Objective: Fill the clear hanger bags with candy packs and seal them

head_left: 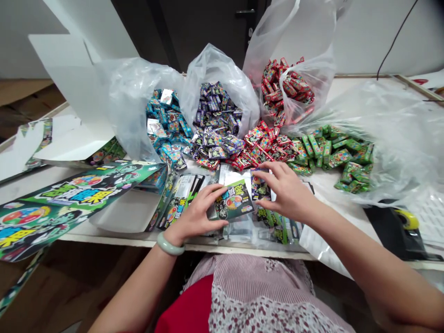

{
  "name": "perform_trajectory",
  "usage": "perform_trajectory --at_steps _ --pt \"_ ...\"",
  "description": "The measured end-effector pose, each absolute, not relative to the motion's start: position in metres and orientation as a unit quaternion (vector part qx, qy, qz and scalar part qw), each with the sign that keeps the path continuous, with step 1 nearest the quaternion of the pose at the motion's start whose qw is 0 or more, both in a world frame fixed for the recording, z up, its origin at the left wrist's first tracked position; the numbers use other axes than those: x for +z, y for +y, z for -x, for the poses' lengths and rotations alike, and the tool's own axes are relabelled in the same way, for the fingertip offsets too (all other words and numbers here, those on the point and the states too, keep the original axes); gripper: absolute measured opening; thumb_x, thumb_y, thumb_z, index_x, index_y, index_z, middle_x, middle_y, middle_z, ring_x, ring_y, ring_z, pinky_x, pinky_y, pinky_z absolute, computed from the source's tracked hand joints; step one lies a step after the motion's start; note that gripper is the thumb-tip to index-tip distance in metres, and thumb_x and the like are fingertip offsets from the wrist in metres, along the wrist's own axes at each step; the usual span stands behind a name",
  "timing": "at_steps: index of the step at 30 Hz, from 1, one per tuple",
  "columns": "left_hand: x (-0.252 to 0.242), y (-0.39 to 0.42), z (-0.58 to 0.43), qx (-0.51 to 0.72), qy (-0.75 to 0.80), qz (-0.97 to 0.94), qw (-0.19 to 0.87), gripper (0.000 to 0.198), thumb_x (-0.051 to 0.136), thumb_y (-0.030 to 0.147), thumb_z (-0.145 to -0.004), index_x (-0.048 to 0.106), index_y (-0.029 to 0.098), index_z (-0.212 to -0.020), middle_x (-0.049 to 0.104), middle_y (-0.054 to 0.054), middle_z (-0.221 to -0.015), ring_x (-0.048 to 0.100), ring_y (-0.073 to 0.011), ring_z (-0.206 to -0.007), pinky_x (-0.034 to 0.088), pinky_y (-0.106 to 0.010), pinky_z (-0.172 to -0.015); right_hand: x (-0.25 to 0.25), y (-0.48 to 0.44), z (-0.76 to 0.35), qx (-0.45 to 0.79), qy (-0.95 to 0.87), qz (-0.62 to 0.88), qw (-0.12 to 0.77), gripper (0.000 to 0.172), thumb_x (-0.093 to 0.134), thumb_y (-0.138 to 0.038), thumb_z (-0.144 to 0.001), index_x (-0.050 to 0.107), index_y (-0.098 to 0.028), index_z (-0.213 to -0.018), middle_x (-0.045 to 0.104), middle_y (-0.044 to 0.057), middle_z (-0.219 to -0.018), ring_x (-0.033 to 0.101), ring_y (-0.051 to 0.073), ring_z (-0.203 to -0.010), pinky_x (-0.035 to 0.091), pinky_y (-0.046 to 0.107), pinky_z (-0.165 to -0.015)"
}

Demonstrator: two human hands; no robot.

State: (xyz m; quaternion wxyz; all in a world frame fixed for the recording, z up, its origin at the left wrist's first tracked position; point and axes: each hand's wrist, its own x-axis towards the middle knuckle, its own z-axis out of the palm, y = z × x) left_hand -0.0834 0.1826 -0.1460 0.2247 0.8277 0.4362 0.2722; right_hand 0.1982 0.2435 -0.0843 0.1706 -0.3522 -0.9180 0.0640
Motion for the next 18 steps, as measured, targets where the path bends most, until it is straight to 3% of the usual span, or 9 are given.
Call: perform_trajectory --at_steps 6,18 --pt "-0.149 0.182 0.082 0.29 0.453 -0.819 0.198 0.083 0.076 0.033 -0.073 0.033 0.028 -0.144 0.04 -0.011 -0.141 0.04 -0.0323 -0.13 0.036 -0.054 -0.109 -0.095 0.231 -0.197 0.062 -0.915 0.368 0.155 0.059 0.069 -0.038 -0.078 0.048 -0.02 -0.13 0.048 0.016 -0.131 0.044 0.036 -0.118 0.04 0.052 -0.1" --pt "-0.144 0.179 0.08 0.257 0.438 -0.836 0.21 0.082 0.075 0.032 -0.073 0.033 0.027 -0.144 0.041 -0.011 -0.141 0.041 -0.0316 -0.13 0.038 -0.052 -0.108 -0.089 0.25 -0.21 0.173 -0.946 0.252 0.109 0.06 0.073 -0.04 -0.076 0.052 -0.022 -0.129 0.052 0.013 -0.134 0.048 0.029 -0.121 0.041 0.049 -0.101"
